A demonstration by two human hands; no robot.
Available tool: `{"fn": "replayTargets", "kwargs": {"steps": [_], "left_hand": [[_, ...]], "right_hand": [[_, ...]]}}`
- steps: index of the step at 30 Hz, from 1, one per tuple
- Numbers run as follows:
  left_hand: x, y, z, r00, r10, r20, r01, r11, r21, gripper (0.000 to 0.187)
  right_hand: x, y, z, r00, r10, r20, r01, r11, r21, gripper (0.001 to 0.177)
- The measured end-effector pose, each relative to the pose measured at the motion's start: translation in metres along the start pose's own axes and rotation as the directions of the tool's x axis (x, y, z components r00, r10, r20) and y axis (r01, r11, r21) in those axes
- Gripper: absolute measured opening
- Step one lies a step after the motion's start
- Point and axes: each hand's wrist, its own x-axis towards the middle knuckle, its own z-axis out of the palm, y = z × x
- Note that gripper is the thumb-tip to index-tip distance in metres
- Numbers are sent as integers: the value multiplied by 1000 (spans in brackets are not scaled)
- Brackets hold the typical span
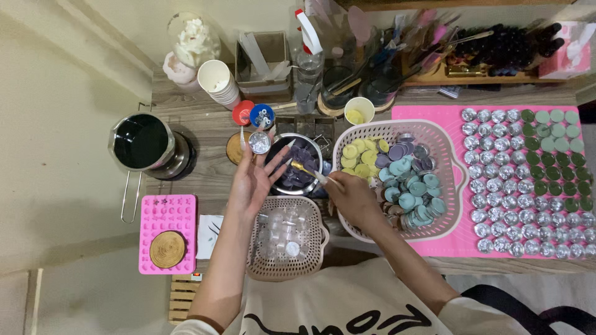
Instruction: The person places colored wax disks into small silver tins on a pink mat and uses a stick to stir a dark liquid in a small pot.
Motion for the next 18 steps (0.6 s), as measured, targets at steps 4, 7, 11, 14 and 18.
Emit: {"fn": "replayTargets", "kwargs": {"steps": [4, 7, 11, 14, 18], "left_hand": [[-5, 3, 6, 1000, 4, -1, -4, 1000, 14, 64], [-8, 5, 9, 999, 35, 8, -36, 995, 88, 64], [-11, 4, 11, 997, 68, 31, -72, 986, 153, 65], [-12, 4, 12, 994, 82, 68, -93, 981, 169, 66], [-11, 2, 13, 995, 75, 63, -86, 975, 206, 67]], "right_hand": [[4, -5, 7, 999, -47, -17, 48, 998, 43, 36], [1, -5, 9, 996, -75, -37, 78, 994, 76, 38], [1, -5, 10, 992, -85, -91, 93, 992, 88, 36], [2, -5, 10, 991, -82, -103, 89, 994, 59, 33], [6, -4, 11, 993, -72, -91, 74, 997, 14, 30]]}}
